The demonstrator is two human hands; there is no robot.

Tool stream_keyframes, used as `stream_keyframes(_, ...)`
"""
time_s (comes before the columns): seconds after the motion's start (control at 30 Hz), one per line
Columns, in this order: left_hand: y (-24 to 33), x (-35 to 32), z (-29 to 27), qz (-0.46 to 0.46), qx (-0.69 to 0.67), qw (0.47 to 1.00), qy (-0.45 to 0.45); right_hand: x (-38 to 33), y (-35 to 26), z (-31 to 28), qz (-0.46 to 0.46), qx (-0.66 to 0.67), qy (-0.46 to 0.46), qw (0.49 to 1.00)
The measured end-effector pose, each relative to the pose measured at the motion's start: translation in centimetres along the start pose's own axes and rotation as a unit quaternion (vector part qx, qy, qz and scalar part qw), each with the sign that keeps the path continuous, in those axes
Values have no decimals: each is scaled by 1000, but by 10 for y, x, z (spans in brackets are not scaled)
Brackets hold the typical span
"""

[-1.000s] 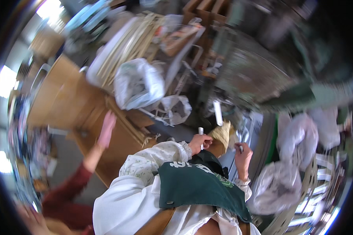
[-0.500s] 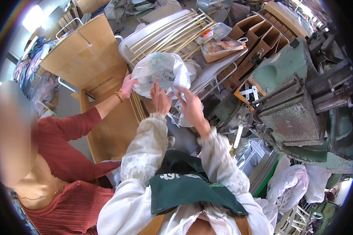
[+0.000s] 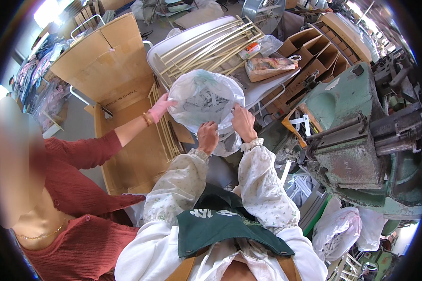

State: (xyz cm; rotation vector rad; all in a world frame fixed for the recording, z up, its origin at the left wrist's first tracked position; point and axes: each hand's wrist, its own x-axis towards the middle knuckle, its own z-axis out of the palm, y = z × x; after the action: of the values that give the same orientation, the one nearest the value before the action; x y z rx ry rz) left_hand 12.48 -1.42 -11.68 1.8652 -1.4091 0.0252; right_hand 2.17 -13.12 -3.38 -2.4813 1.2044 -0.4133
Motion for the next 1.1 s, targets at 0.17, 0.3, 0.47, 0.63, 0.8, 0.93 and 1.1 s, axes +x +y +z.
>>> stream_keyframes(0.17, 16, -9, -3, -4, -8, 1000, -22, -1, 5, -3, 22, 2, -9, 1000)
stream_keyframes(0.3, 17, -17, -3, -10, -15, 999, -28, -6, 5, -4, 22, -6, -20, 1000)
stream_keyframes(0.47, 12, -25, -8, -17, -34, 999, -25, -12, -1, 0, 8, 1, -23, 1000)
stream_keyframes(0.63, 1, -19, 0, 2, -6, 999, -38, -16, 17, 22, -12, 22, 31, 999)
stream_keyframes(0.8, -36, -16, 15, 85, -92, 992, -11, -35, 10, 18, -54, 21, 177, 982)
stream_keyframes(0.93, -7, 1, 8, 259, -24, 965, 39, -100, -1, -34, 44, -33, 101, 993)
stream_keyframes(1.1, 22, -12, 1, 243, 44, 969, 31, -216, 37, -53, 99, 106, 250, 957)
